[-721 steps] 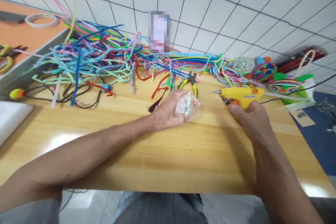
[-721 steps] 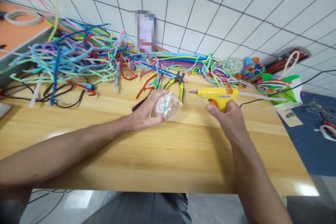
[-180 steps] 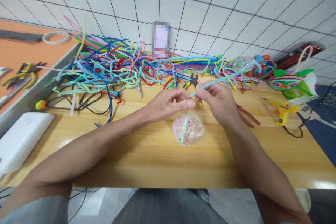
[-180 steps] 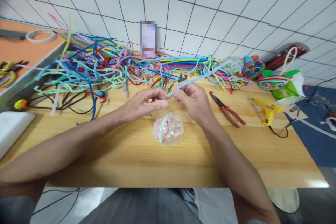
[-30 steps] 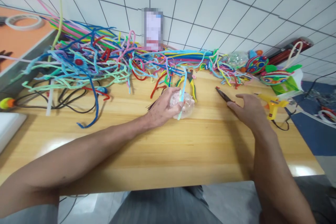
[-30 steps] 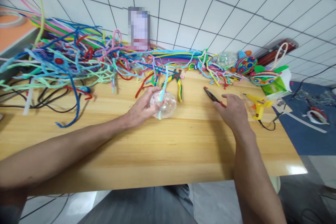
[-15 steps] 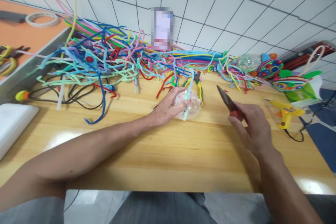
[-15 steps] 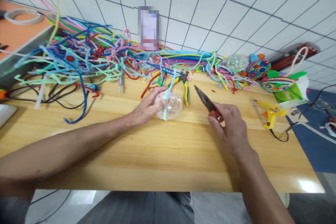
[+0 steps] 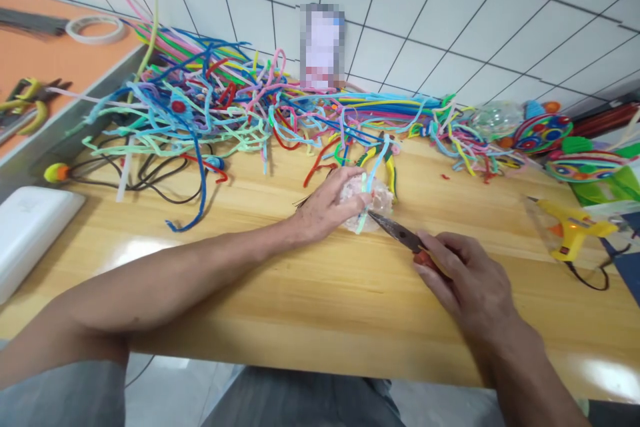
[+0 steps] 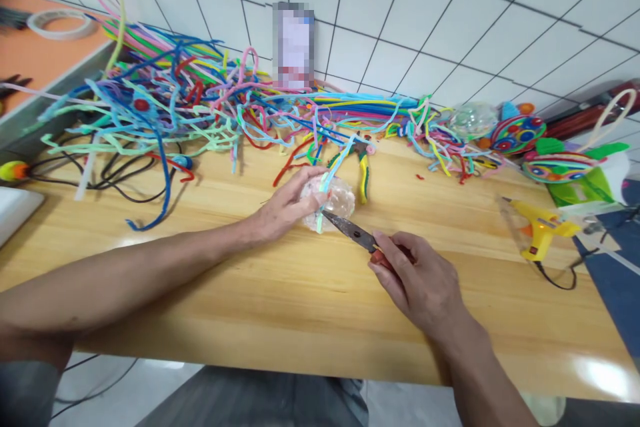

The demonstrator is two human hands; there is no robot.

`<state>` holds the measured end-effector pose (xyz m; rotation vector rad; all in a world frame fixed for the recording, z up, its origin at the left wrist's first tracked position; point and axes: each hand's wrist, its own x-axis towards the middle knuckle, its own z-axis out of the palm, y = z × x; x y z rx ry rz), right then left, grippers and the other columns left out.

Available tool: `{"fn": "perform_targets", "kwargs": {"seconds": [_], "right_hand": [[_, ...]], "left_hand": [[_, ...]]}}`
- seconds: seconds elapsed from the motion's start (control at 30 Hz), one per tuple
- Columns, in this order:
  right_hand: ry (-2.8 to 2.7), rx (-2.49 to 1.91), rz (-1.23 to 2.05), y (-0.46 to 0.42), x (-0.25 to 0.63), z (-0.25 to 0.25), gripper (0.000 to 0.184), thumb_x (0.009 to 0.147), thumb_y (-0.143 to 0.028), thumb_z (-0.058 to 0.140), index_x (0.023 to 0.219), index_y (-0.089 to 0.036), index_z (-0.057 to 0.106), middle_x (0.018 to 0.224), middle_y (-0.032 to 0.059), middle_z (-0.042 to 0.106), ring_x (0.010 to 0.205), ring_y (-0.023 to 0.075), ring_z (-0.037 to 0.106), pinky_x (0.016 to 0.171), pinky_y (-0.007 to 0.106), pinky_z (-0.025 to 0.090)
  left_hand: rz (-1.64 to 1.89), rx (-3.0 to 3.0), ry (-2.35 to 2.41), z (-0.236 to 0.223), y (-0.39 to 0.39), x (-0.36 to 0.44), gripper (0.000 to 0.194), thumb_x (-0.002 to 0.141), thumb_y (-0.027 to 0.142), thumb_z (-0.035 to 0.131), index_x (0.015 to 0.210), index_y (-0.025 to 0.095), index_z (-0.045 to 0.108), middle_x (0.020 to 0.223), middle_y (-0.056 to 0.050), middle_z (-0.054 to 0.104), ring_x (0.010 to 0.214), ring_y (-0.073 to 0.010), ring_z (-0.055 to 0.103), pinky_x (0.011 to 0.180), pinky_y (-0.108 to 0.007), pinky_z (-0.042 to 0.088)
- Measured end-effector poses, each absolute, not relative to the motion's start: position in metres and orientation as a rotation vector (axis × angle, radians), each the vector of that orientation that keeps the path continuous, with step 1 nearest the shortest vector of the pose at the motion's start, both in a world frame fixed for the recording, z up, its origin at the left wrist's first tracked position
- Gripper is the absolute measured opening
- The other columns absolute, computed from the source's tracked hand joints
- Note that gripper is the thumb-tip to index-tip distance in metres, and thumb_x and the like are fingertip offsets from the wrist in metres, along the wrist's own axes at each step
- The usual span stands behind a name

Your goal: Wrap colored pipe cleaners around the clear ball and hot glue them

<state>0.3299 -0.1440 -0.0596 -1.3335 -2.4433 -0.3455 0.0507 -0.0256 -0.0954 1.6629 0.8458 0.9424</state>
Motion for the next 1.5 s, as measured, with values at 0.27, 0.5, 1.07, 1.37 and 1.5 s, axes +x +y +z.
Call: {"fn": "perform_targets", "kwargs": {"seconds": [0.27,0.5,1.07,1.37,1.5], "right_hand": [[-2.433,-1.379,-0.371,-0.1482,0.3264,-0.0569,0.056,0.102,-0.028,0.063,0.156,-0.032,0.050,0.109,0.0092,0.074,0.077,0.0211,0.075,0.060,0.031,0.059],[-2.427,-1.388,-0.396,-0.1495,0.3265,-0.0530,0.053,0.104,-0.029,0.061,0.156,-0.031,0.050,0.109,0.0101,0.072,0.077,0.0211,0.074,0.059,0.032,0.057],[-2.377,-1.374,-0.343,-0.1485,0.3246,-0.0545,0.046,0.102,-0.028,0.065,0.148,-0.034,0.063,0.105,0.0097,0.076,0.079,0.0234,0.076,0.059,0.033,0.056],[-2.415,-1.386,-0.405,-0.1488,0.3256,-0.0570,0.047,0.104,-0.029,0.061,0.151,-0.032,0.057,0.105,0.0101,0.074,0.079,0.0225,0.075,0.060,0.032,0.055],[-2.407,-1.417,-0.402,-0.1496,0.3264,-0.0585,0.043,0.104,-0.031,0.061,0.147,-0.033,0.060,0.105,0.0086,0.075,0.079,0.0217,0.074,0.060,0.032,0.055]], "left_hand": [[0.983,1.683,0.833,-0.1010,-0.0248,0.0522,0.046,0.098,0.044,0.064,0.138,0.024,0.056,0.131,-0.009,0.064,0.124,-0.0278,0.060,0.113,-0.045,0.047],[0.960,1.691,0.837,-0.0978,-0.0251,0.0516,0.049,0.098,0.046,0.063,0.139,0.020,0.055,0.134,-0.011,0.063,0.127,-0.0284,0.059,0.116,-0.044,0.046],[0.954,1.653,0.844,-0.0965,-0.0274,0.0510,0.047,0.097,0.044,0.067,0.138,0.024,0.057,0.135,-0.009,0.064,0.130,-0.0294,0.059,0.117,-0.047,0.046],[0.960,1.656,0.822,-0.0963,-0.0269,0.0515,0.048,0.097,0.044,0.066,0.138,0.022,0.056,0.135,-0.010,0.064,0.131,-0.0295,0.059,0.117,-0.047,0.046],[0.964,1.661,0.823,-0.0974,-0.0267,0.0517,0.047,0.097,0.044,0.067,0.138,0.023,0.056,0.134,-0.010,0.064,0.130,-0.0298,0.059,0.118,-0.048,0.045]]}}
